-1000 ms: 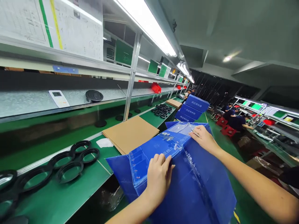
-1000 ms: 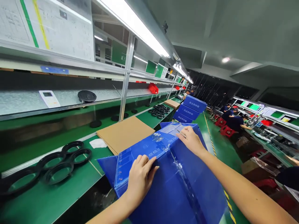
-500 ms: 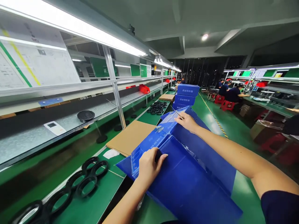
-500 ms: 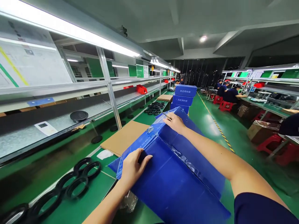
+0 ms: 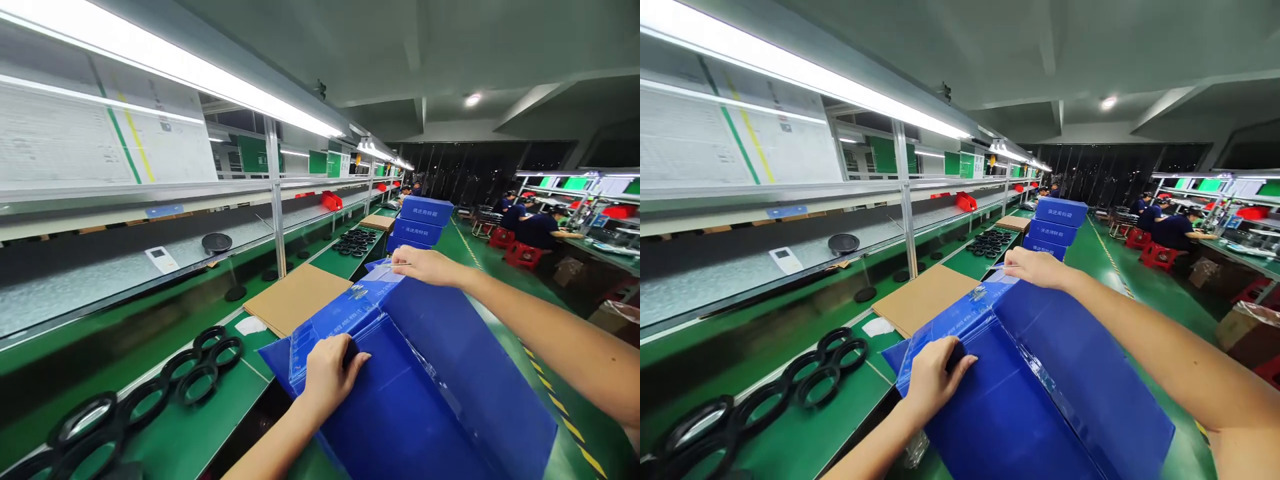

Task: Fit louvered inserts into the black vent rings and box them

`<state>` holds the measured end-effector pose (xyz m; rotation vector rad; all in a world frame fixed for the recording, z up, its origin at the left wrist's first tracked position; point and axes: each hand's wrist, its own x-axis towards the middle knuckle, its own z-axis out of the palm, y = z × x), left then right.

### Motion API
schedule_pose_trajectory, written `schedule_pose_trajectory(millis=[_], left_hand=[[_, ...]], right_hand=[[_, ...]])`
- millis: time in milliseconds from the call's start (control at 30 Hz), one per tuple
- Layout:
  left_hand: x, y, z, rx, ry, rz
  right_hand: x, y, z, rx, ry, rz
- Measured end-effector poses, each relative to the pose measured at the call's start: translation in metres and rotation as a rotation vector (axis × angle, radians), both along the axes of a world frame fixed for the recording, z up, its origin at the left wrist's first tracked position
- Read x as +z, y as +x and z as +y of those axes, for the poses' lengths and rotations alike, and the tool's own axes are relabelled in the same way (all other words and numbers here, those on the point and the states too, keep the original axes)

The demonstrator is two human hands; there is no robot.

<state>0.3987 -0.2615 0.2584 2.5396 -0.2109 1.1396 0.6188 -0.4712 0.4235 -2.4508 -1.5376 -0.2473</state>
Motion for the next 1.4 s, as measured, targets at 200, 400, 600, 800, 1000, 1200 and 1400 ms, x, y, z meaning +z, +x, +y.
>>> schedule_pose_trajectory(millis=[200,400,600,800,1000,1200,1400], left_hand=[[-0.006,-0.001,-0.002,-0.002,-0.036,-0.007],[-0.008,0.003,0.004,-0.031,-0.078,0.012],[-0.009,0.009,0.012,-0.065,-0.122,0.025],[-0.009,0.015,0.016,-0.082,-0.136,0.017],[-0.01,0.016,0.016,-0.083,-0.139,0.034],[-0.009,0.012,0.016,-0.096,-0.141,0.036],[-0.009,0.011,0.019,-0.076,-0.152,0.052]], right_hand=[[0.023,-0.001,0.058,0.351,-0.417,0.051],[0.02,0.012,0.103,0.468,-0.663,-0.128],[0.014,0.024,0.107,0.256,-0.743,-0.264],[0.006,0.028,0.096,0.317,-0.703,-0.166],[-0.002,0.026,0.095,0.413,-0.627,-0.092],[0.002,0.025,0.1,0.449,-0.663,0.047],[0.0,0.036,0.09,0.428,-0.756,-0.095]])
